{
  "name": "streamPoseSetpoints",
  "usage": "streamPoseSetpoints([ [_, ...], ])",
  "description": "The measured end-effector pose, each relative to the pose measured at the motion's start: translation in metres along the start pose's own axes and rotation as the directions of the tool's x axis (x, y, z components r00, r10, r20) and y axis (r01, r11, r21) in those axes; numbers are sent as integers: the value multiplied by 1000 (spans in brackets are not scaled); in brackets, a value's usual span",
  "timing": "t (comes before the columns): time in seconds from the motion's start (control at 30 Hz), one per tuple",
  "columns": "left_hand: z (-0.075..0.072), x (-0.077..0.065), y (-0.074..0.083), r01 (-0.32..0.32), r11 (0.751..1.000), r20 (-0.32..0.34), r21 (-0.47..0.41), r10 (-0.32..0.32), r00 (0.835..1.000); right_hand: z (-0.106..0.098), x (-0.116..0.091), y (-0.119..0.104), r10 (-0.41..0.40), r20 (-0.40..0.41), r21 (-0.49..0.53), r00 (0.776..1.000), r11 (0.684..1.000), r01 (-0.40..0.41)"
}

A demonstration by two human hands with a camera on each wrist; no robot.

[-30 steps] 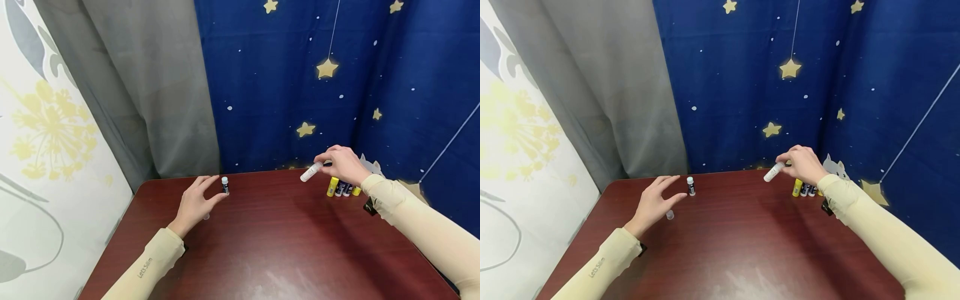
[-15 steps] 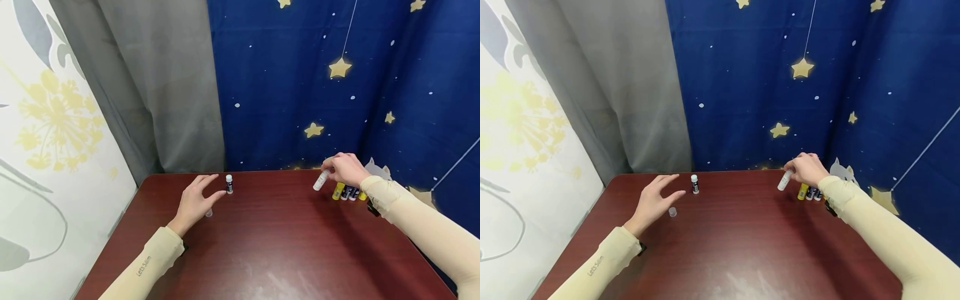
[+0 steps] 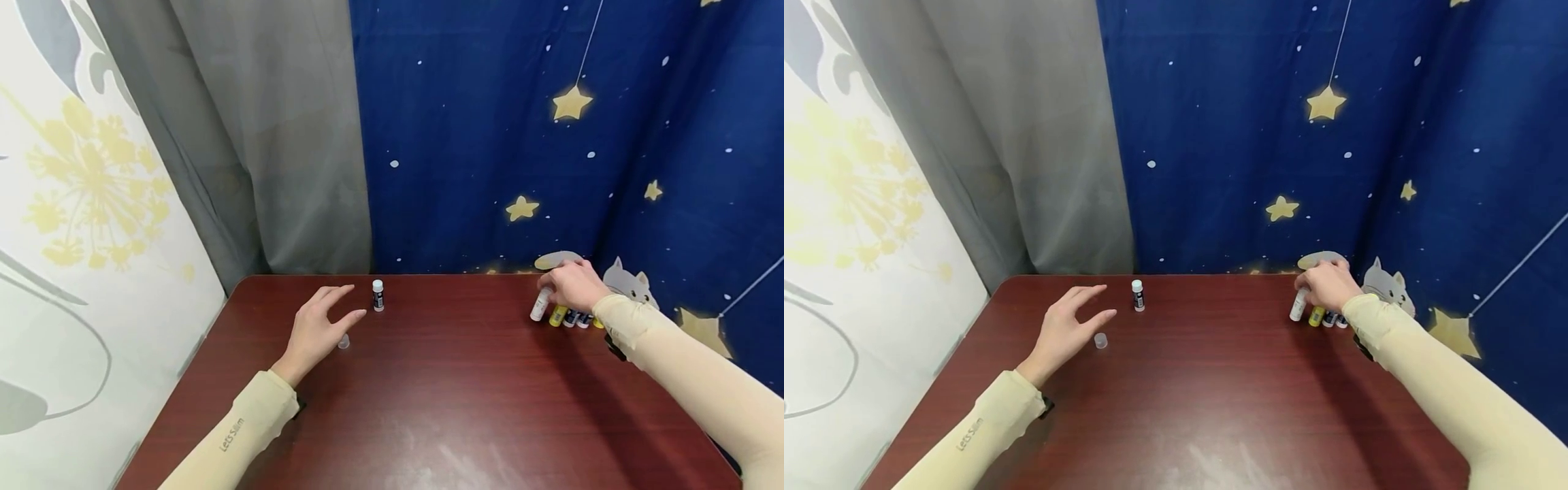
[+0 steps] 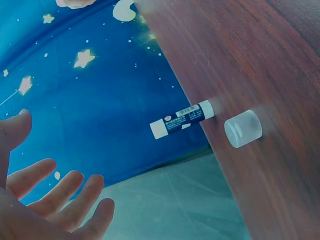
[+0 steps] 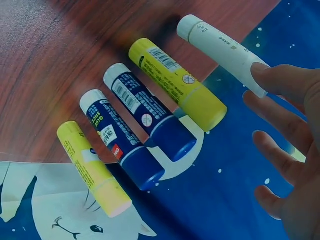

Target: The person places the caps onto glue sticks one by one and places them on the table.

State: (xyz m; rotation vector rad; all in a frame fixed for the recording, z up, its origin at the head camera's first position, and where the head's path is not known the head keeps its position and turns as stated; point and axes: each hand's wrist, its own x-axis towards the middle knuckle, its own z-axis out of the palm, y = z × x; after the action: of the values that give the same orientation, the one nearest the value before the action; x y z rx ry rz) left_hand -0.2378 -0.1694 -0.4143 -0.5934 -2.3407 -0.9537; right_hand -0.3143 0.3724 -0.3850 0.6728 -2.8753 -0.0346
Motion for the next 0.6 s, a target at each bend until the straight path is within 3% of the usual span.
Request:
streamPoseSetpoints([
  [0.3, 1, 0, -1, 19, 1000, 10, -3, -19, 1000, 7, -1, 3, -11, -18, 14, 1000, 1000, 11],
  [0.6, 6, 0, -4, 8, 1000, 17, 3, -8, 1000, 12, -6, 7, 52, 28, 48, 998, 997, -54],
])
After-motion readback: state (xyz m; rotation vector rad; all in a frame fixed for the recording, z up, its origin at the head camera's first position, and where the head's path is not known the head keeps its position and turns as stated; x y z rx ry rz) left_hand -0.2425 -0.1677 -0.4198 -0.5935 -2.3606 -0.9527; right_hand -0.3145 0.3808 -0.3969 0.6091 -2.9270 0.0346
